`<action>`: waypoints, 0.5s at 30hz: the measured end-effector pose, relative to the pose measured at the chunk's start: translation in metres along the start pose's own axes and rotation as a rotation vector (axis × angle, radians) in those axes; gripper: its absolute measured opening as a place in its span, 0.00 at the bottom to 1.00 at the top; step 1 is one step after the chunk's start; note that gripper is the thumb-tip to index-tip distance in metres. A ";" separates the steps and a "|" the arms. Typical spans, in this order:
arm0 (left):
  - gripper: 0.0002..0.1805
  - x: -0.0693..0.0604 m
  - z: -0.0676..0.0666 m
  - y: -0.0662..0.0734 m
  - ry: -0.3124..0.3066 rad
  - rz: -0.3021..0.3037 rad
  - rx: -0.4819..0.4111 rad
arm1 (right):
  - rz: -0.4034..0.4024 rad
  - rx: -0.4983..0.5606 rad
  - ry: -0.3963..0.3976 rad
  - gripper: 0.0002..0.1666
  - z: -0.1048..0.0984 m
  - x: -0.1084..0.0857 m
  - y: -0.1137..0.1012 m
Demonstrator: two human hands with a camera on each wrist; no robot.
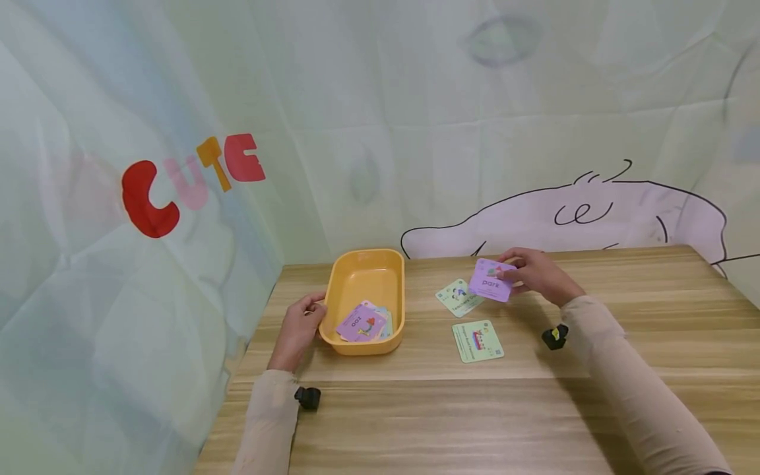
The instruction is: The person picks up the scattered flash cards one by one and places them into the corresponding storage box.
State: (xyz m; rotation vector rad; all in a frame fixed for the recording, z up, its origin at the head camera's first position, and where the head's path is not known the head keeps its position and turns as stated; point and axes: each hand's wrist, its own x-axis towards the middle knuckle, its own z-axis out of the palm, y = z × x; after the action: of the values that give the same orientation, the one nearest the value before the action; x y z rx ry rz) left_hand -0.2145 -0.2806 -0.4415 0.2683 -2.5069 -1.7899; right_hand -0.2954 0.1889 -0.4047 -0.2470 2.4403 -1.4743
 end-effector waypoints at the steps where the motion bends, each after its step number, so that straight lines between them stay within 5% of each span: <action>1: 0.20 0.000 0.000 0.000 0.000 0.001 0.001 | -0.003 0.002 -0.001 0.22 0.002 0.000 -0.001; 15: 0.20 -0.001 0.000 0.002 0.003 -0.008 0.012 | -0.035 0.078 -0.031 0.21 0.032 0.008 -0.023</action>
State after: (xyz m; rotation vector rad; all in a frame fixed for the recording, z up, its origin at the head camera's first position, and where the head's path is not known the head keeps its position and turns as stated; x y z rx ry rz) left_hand -0.2142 -0.2798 -0.4400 0.2813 -2.5192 -1.7764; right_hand -0.2925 0.1489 -0.3994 -0.2956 2.3605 -1.5644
